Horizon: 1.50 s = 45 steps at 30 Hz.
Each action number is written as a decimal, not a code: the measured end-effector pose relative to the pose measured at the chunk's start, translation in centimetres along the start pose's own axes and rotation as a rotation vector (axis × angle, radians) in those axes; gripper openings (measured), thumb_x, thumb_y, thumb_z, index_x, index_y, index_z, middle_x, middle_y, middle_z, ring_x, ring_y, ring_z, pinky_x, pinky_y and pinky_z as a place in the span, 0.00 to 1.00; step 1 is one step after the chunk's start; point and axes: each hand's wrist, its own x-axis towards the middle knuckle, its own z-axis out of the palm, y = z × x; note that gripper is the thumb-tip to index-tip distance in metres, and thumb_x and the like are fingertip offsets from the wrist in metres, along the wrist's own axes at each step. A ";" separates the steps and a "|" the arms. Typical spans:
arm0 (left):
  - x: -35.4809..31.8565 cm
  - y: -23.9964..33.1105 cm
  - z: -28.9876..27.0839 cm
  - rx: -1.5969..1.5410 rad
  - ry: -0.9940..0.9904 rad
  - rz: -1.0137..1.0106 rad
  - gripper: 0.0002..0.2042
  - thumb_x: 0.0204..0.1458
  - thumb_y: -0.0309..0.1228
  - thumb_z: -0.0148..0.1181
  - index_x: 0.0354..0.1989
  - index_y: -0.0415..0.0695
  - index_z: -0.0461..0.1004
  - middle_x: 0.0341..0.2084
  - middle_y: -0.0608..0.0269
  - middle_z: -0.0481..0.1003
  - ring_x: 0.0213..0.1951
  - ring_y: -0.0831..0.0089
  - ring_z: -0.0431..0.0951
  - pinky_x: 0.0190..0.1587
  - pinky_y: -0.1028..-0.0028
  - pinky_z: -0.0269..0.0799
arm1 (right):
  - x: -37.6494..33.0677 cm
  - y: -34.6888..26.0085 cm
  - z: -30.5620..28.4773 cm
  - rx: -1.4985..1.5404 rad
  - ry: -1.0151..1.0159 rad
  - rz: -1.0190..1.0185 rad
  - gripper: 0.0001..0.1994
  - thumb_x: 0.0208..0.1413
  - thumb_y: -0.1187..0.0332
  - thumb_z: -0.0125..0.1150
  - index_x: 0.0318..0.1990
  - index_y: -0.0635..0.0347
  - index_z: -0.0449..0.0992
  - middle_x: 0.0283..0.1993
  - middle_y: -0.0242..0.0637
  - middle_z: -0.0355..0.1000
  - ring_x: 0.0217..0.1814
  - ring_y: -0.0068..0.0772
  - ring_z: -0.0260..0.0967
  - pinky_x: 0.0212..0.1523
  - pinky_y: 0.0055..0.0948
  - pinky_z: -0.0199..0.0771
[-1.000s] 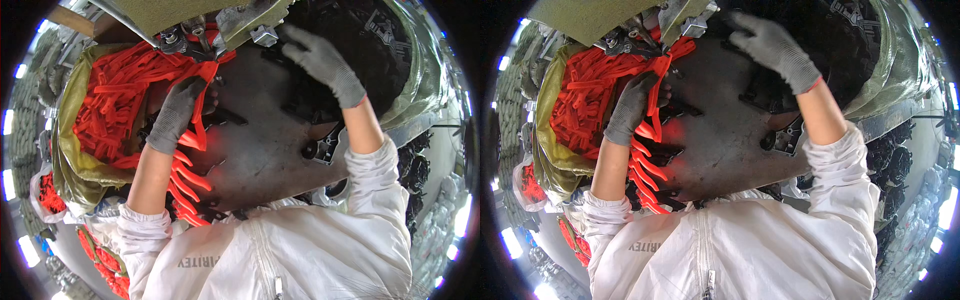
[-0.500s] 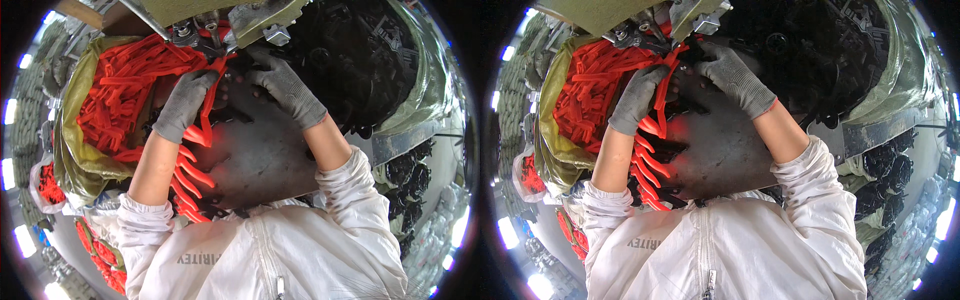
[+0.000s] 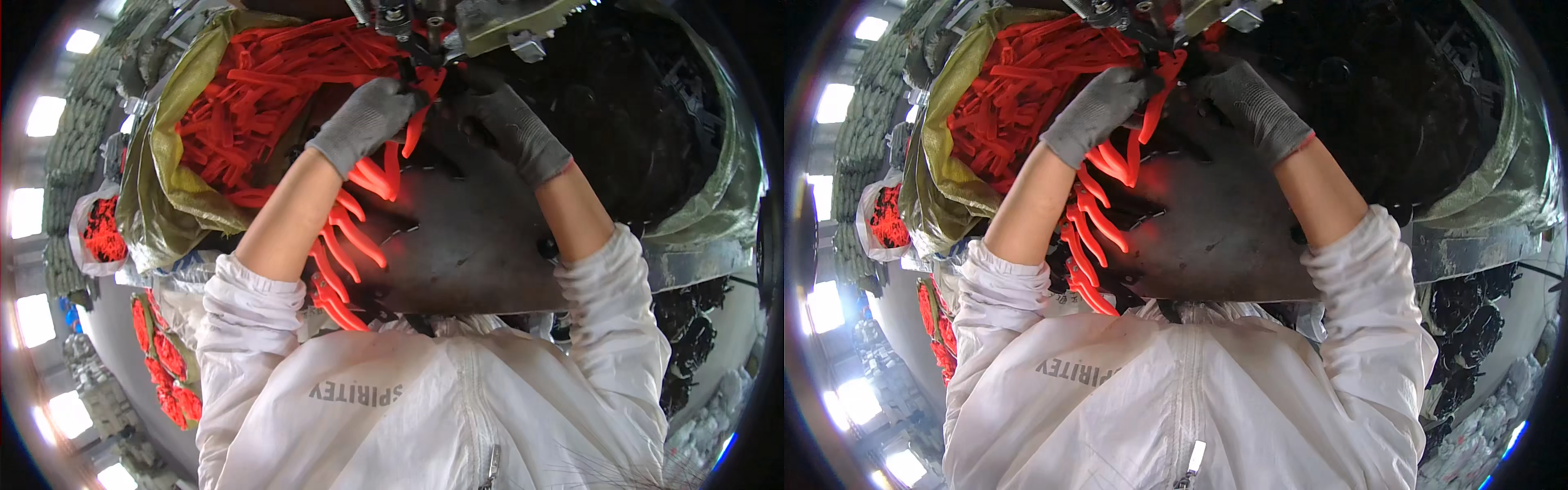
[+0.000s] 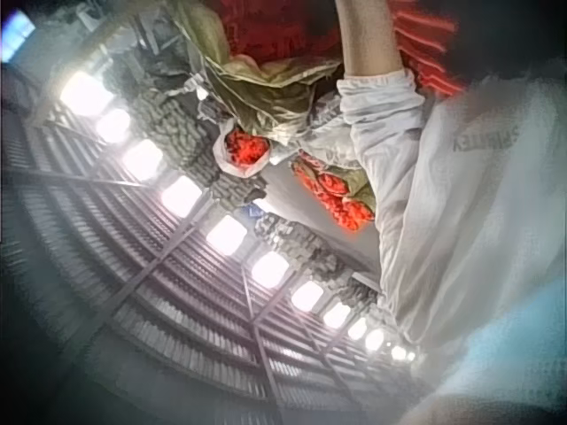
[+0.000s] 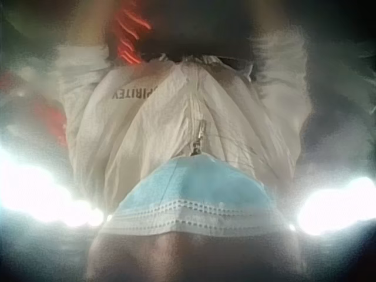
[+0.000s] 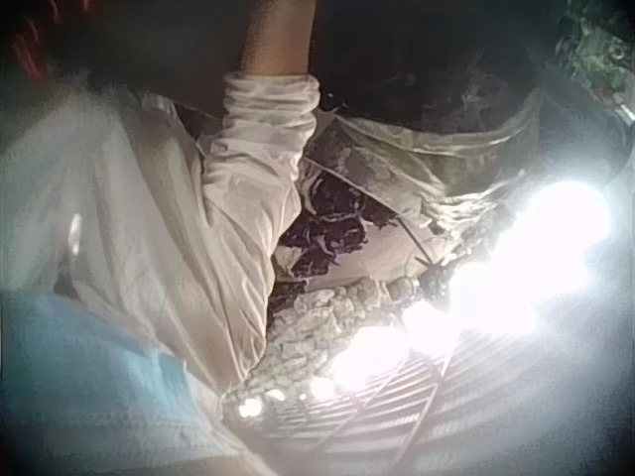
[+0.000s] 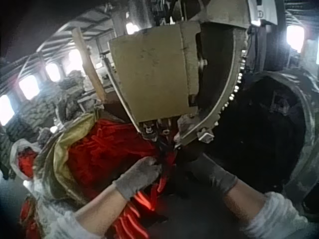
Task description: The person assembles red plastic handle grips onto black metal clamp components by hand, using a tabletop assembly jig to aid the process.
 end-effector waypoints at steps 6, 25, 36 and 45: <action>-5.0 -1.4 -9.1 0.073 0.314 0.096 0.13 0.67 0.34 0.56 0.52 0.39 0.77 0.35 0.66 0.80 0.37 0.80 0.80 0.40 0.76 0.78 | 0.2 2.9 -0.1 0.229 -0.048 -0.049 0.11 0.62 0.67 0.62 0.50 0.57 0.73 0.34 0.31 0.74 0.23 0.17 0.68 0.21 0.20 0.67; -12.9 -15.2 -18.4 1.157 0.280 0.092 0.26 0.48 0.37 0.72 0.54 0.38 0.74 0.43 0.40 0.78 0.52 0.42 0.77 0.56 0.54 0.73 | -2.2 -0.5 -0.2 0.072 0.007 0.001 0.08 0.66 0.64 0.59 0.41 0.58 0.74 0.34 0.33 0.77 0.26 0.15 0.68 0.22 0.19 0.66; -6.5 -1.6 -5.1 -0.283 0.146 0.021 0.23 0.66 0.45 0.59 0.56 0.35 0.72 0.37 0.62 0.80 0.36 0.77 0.78 0.38 0.74 0.74 | -2.2 -1.7 -1.1 -0.075 -0.079 0.059 0.17 0.66 0.63 0.60 0.58 0.60 0.72 0.38 0.34 0.80 0.27 0.18 0.70 0.31 0.26 0.76; -5.4 -1.0 4.5 0.245 -0.135 0.415 0.12 0.67 0.26 0.56 0.54 0.33 0.74 0.38 0.56 0.78 0.40 0.68 0.81 0.42 0.71 0.78 | -0.1 2.1 -2.4 -0.130 -0.112 0.026 0.12 0.68 0.63 0.56 0.53 0.58 0.75 0.32 0.26 0.69 0.31 0.15 0.67 0.30 0.23 0.71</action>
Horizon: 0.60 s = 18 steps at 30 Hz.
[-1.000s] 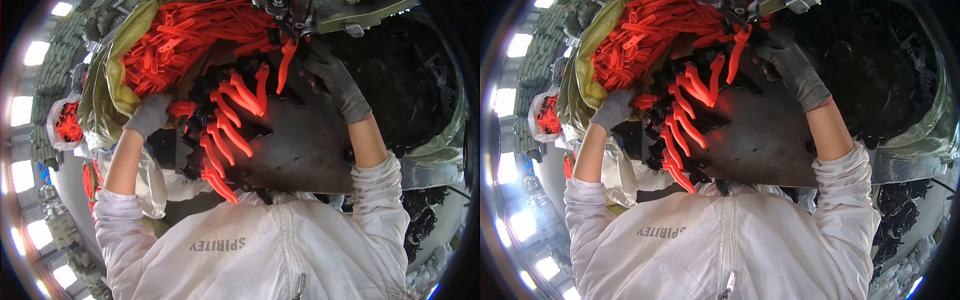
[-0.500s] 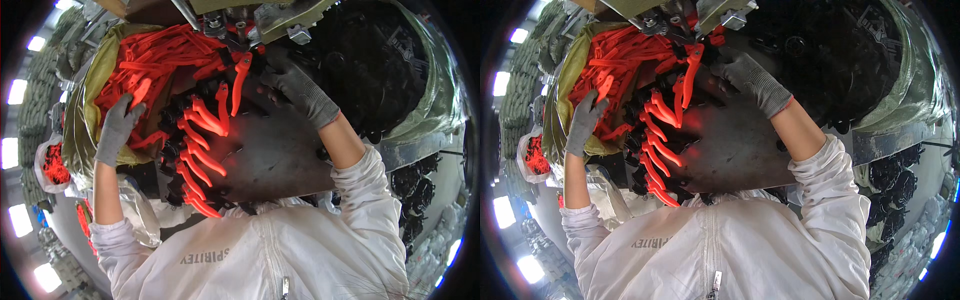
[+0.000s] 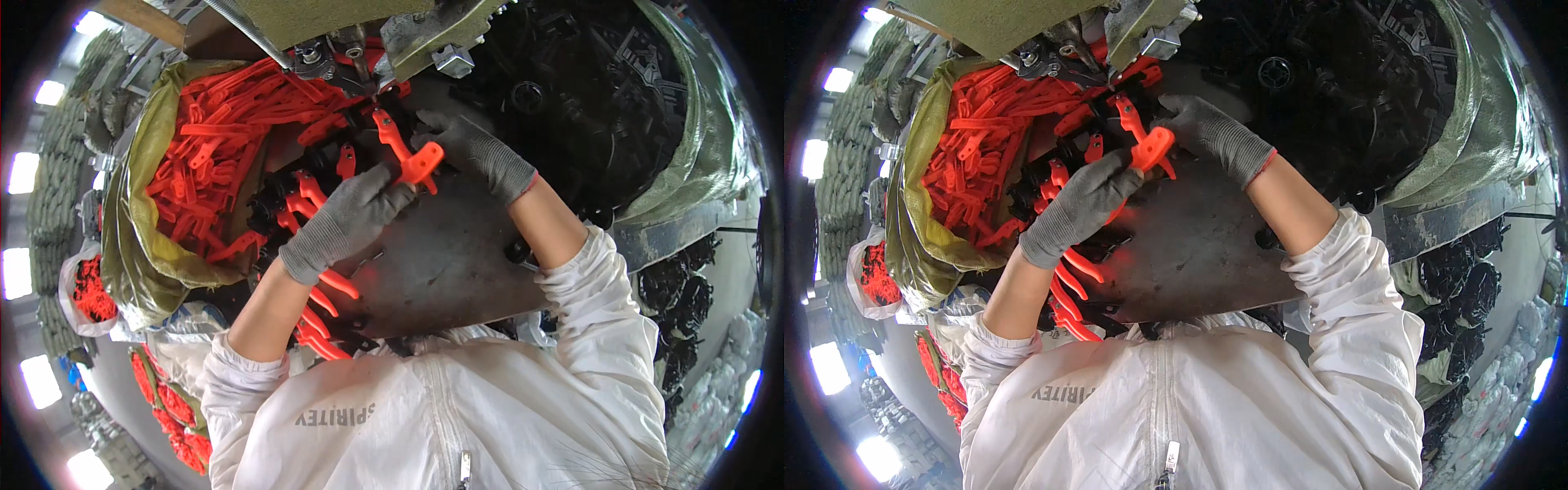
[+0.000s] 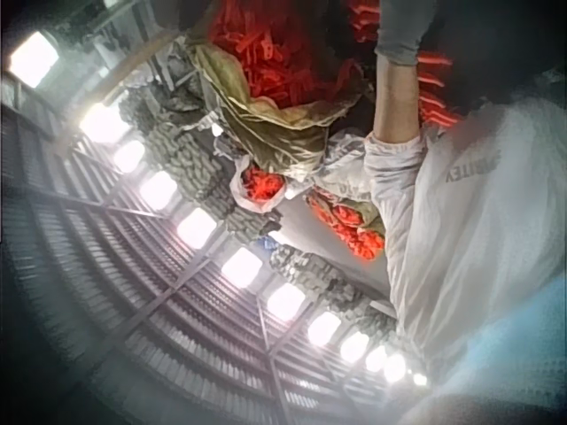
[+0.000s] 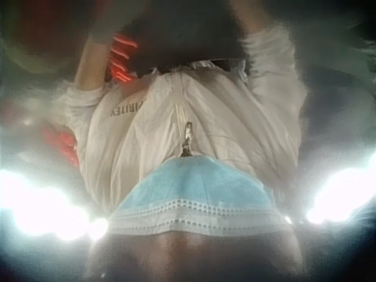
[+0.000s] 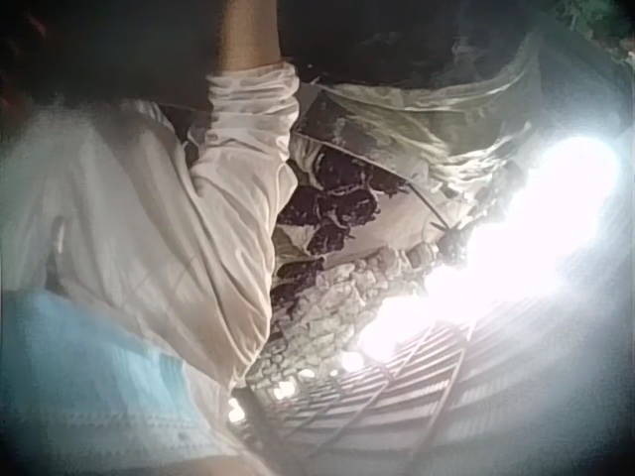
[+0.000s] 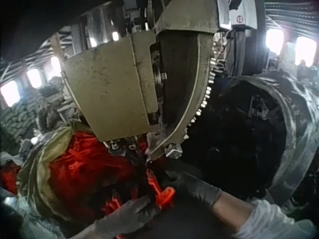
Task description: The person assembles red plastic handle grips onto black metal clamp components by hand, using a tabletop assembly jig to aid the process.
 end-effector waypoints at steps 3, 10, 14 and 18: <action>0.0 -0.8 -0.7 -0.009 0.002 0.159 0.10 0.66 0.30 0.61 0.46 0.35 0.72 0.31 0.57 0.79 0.32 0.68 0.81 0.36 0.69 0.75 | 0.1 0.2 0.2 0.013 -0.011 0.022 0.11 0.69 0.63 0.55 0.53 0.56 0.75 0.33 0.26 0.70 0.31 0.15 0.67 0.29 0.23 0.70; -0.3 0.6 -4.7 -0.428 -0.028 -0.091 0.12 0.70 0.36 0.53 0.46 0.39 0.75 0.28 0.69 0.73 0.26 0.82 0.69 0.31 0.80 0.67 | -0.4 2.6 1.3 0.200 0.135 -0.045 0.12 0.65 0.67 0.63 0.52 0.62 0.74 0.32 0.27 0.72 0.29 0.15 0.68 0.27 0.22 0.70; 0.9 2.8 -5.1 -0.444 0.018 -0.235 0.17 0.71 0.42 0.51 0.49 0.39 0.76 0.27 0.72 0.72 0.26 0.84 0.68 0.30 0.82 0.65 | -2.1 -0.3 4.4 0.244 0.192 -0.076 0.14 0.65 0.68 0.62 0.54 0.64 0.74 0.32 0.28 0.73 0.30 0.17 0.70 0.29 0.25 0.73; 4.0 0.5 -3.3 -0.307 0.078 0.022 0.18 0.69 0.43 0.53 0.50 0.37 0.76 0.34 0.64 0.75 0.35 0.77 0.78 0.37 0.77 0.74 | -3.8 1.4 5.5 0.131 0.240 -0.347 0.15 0.62 0.64 0.64 0.53 0.59 0.76 0.35 0.43 0.78 0.35 0.39 0.77 0.35 0.38 0.77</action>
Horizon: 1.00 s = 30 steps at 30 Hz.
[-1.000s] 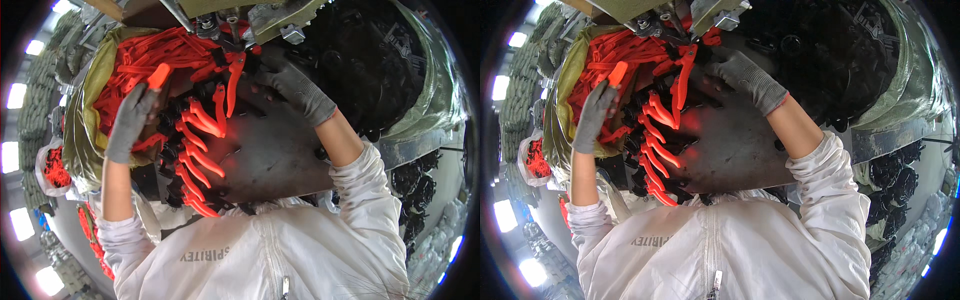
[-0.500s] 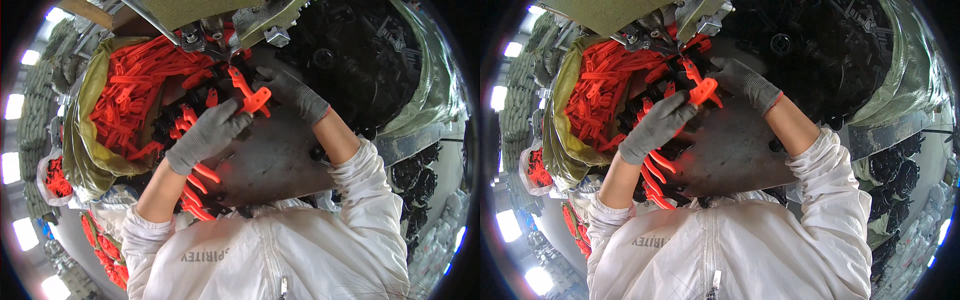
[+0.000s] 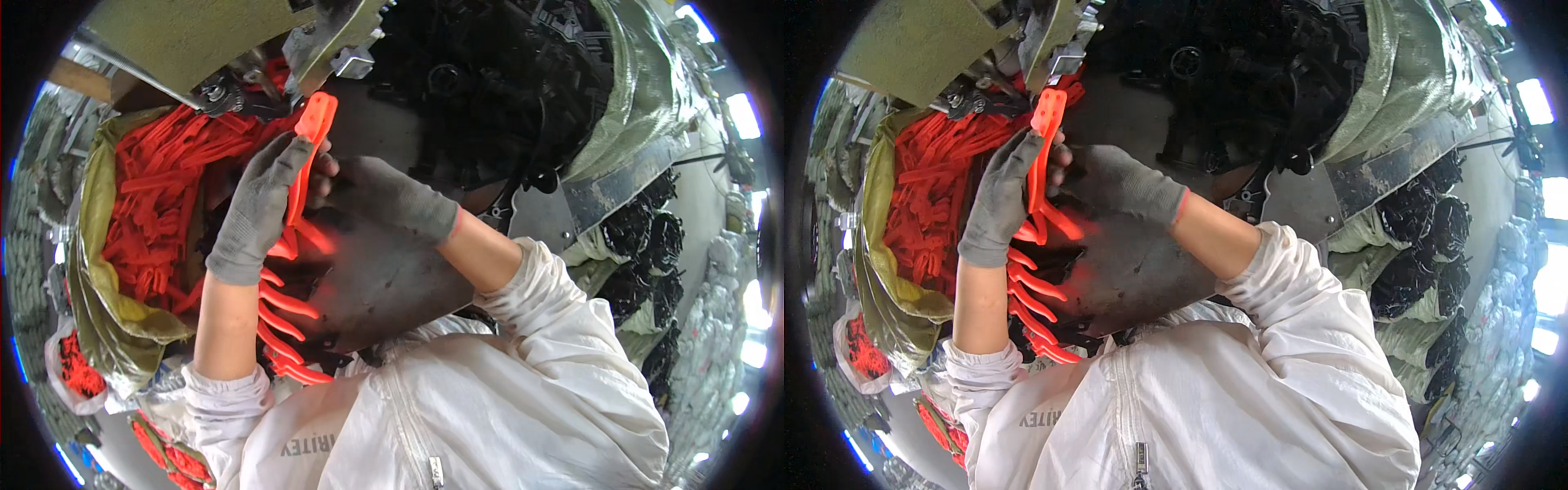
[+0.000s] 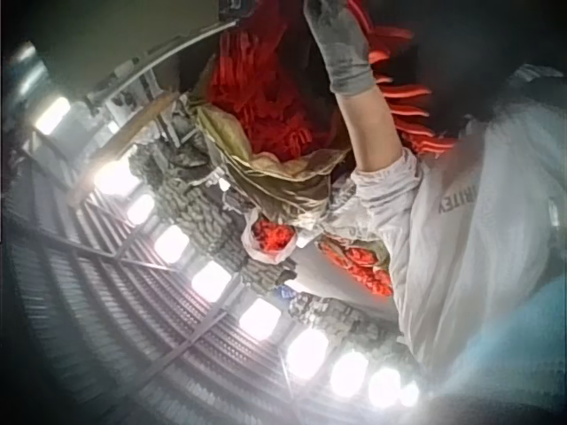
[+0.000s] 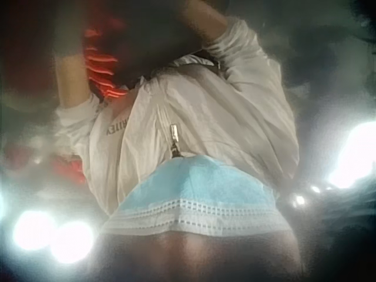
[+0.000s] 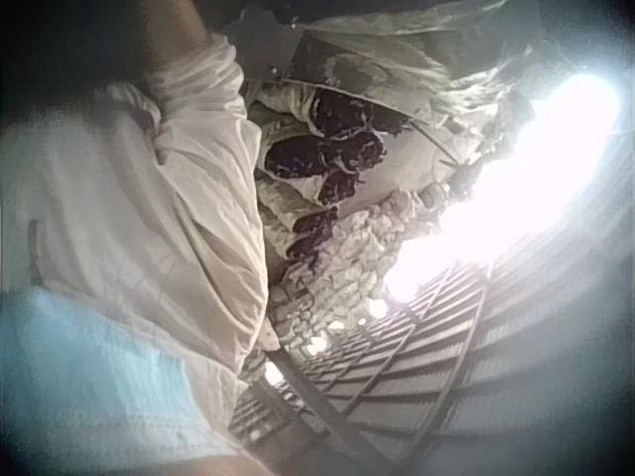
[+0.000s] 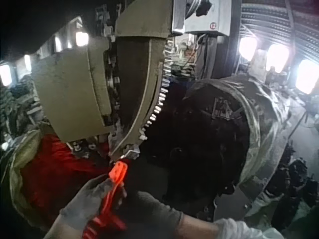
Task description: The person assembles red plastic handle grips onto black metal clamp components by hand, using a tabletop assembly jig to aid the process.
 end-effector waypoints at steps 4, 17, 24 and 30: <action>-1.5 -5.6 -1.7 0.025 0.185 -0.061 0.16 0.66 0.37 0.55 0.50 0.34 0.75 0.44 0.54 0.77 0.46 0.67 0.82 0.48 0.71 0.79 | -3.0 -4.3 -7.3 -1.103 0.503 -0.290 0.19 0.56 0.62 0.66 0.55 0.53 0.77 0.45 0.54 0.76 0.43 0.56 0.78 0.43 0.50 0.80; -1.8 -6.2 -1.8 -0.513 0.292 -0.440 0.19 0.68 0.38 0.53 0.56 0.32 0.71 0.46 0.53 0.80 0.46 0.64 0.83 0.51 0.66 0.81 | -2.1 -5.4 -22.4 -1.641 0.774 -0.483 0.16 0.62 0.58 0.61 0.49 0.60 0.77 0.45 0.49 0.79 0.55 0.54 0.75 0.63 0.55 0.66; 0.7 -4.8 -1.8 -0.533 0.140 -0.387 0.18 0.67 0.38 0.53 0.55 0.35 0.74 0.41 0.56 0.80 0.41 0.66 0.83 0.46 0.68 0.82 | 4.1 -3.7 -9.6 -0.795 0.307 -0.089 0.23 0.65 0.56 0.59 0.57 0.69 0.71 0.39 0.61 0.79 0.43 0.65 0.79 0.47 0.53 0.78; 1.2 -2.0 -1.6 -0.340 0.141 -0.375 0.17 0.65 0.38 0.56 0.52 0.36 0.77 0.37 0.60 0.81 0.37 0.69 0.83 0.44 0.70 0.80 | 4.8 -3.5 -4.6 0.029 0.051 0.245 0.27 0.60 0.64 0.62 0.67 0.57 0.70 0.37 0.30 0.75 0.30 0.19 0.71 0.28 0.19 0.68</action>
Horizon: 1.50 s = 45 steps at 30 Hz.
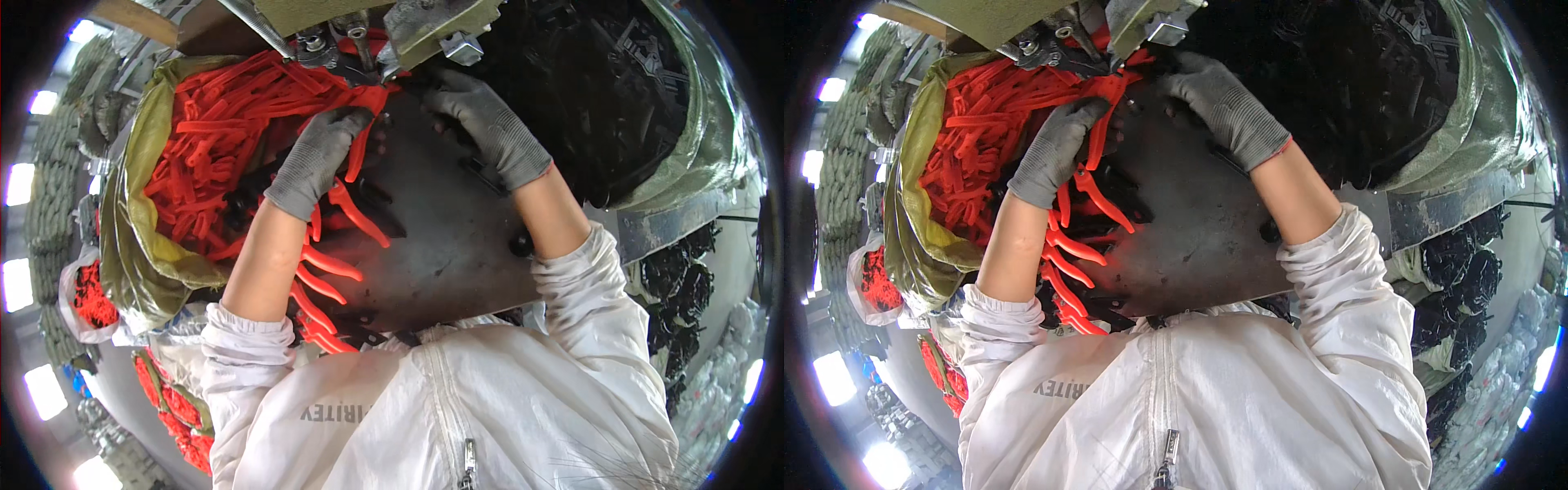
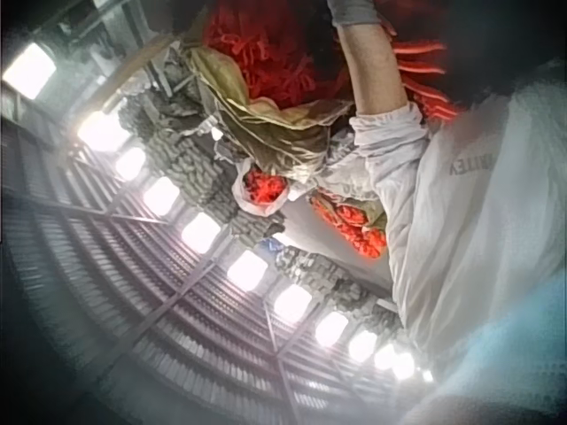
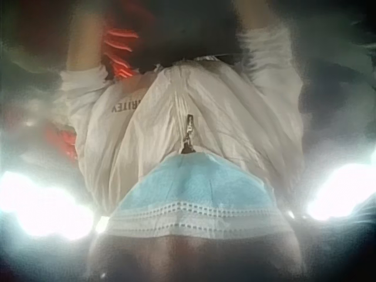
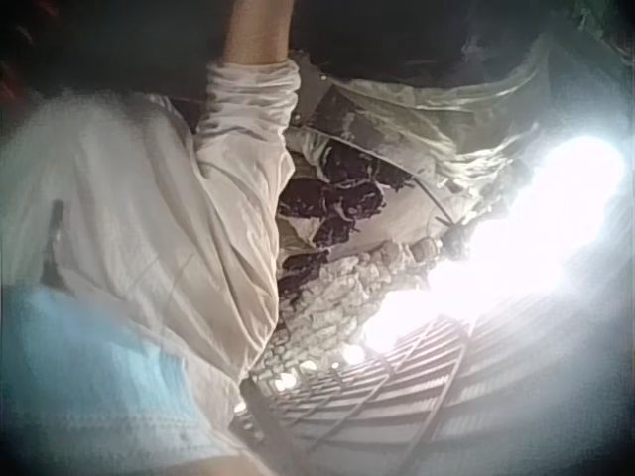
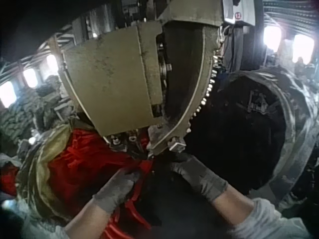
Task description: The person assembles red plastic handle grips onto black metal clamp components by hand, using a tabletop assembly jig to aid the process.
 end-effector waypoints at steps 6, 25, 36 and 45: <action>0.4 -0.5 -0.3 0.021 0.013 -0.048 0.17 0.63 0.38 0.58 0.51 0.36 0.79 0.33 0.60 0.82 0.33 0.70 0.83 0.39 0.72 0.78 | 0.8 0.0 2.8 -0.117 -0.094 -0.036 0.23 0.61 0.66 0.61 0.63 0.58 0.72 0.35 0.30 0.75 0.27 0.18 0.72 0.25 0.22 0.70; -30.0 -10.1 -9.5 0.032 0.670 -0.232 0.18 0.67 0.42 0.54 0.52 0.39 0.78 0.39 0.60 0.81 0.39 0.72 0.82 0.42 0.70 0.79 | -0.6 0.8 3.8 0.006 -0.085 0.026 0.11 0.65 0.66 0.60 0.51 0.60 0.73 0.30 0.32 0.73 0.25 0.18 0.70 0.23 0.21 0.70; -29.2 -14.4 0.8 -0.848 0.564 -0.374 0.18 0.69 0.45 0.55 0.54 0.42 0.74 0.45 0.59 0.80 0.47 0.67 0.82 0.47 0.71 0.79 | -0.6 3.2 3.9 -0.041 -0.132 0.218 0.20 0.67 0.62 0.59 0.62 0.59 0.71 0.33 0.32 0.74 0.25 0.17 0.70 0.24 0.21 0.70; -23.5 -17.9 -1.5 -0.390 0.877 0.012 0.20 0.60 0.35 0.66 0.57 0.42 0.69 0.40 0.68 0.74 0.38 0.75 0.75 0.44 0.75 0.75 | -1.3 1.6 6.4 0.045 -0.174 0.091 0.11 0.67 0.66 0.58 0.52 0.60 0.75 0.40 0.38 0.78 0.36 0.27 0.77 0.33 0.26 0.77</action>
